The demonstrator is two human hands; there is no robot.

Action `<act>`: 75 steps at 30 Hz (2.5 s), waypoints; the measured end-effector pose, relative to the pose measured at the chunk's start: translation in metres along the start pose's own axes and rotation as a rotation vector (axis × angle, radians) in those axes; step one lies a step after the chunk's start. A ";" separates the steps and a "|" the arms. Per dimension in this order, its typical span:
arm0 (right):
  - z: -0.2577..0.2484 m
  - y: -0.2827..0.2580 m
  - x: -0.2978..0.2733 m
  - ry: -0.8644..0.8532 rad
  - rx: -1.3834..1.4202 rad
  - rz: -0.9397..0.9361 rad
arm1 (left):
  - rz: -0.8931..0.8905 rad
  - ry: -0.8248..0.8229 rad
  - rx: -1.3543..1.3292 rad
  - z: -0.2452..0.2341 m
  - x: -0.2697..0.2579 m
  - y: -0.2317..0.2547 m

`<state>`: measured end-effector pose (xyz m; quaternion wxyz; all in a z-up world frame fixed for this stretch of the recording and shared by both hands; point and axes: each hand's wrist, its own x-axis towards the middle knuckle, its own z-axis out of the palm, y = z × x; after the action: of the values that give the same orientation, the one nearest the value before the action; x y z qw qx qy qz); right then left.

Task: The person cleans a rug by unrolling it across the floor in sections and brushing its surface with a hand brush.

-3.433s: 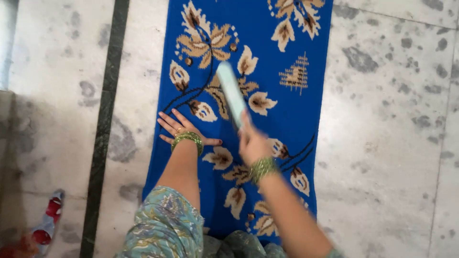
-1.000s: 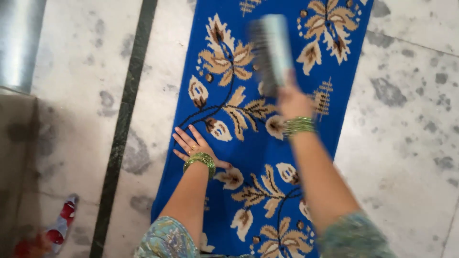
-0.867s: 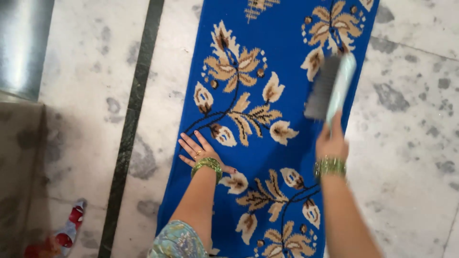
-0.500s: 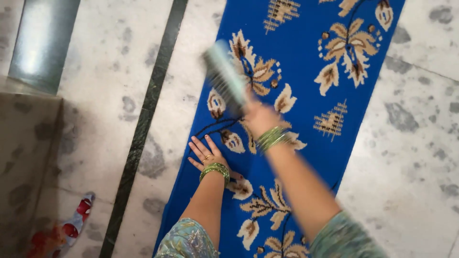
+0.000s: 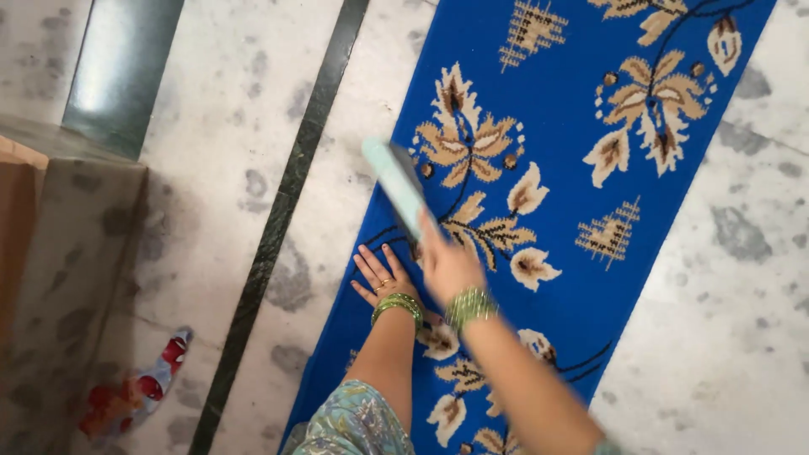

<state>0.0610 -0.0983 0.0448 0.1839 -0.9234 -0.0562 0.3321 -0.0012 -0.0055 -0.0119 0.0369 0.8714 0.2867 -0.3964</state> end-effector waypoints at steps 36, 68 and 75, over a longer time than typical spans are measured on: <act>0.069 0.187 -0.210 0.589 0.260 0.485 | 0.056 -0.210 -0.043 -0.026 -0.020 -0.009; 0.080 0.222 -0.176 0.513 1.665 0.870 | 0.806 0.616 -0.604 0.081 -0.076 0.131; 0.083 0.224 -0.174 0.518 1.698 0.866 | 0.762 0.397 -0.760 0.078 -0.067 0.109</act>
<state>-0.1306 -0.3204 0.0045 0.6548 -0.4699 0.5854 0.0882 -0.0306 -0.1501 -0.0353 0.4333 0.8964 0.0764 -0.0529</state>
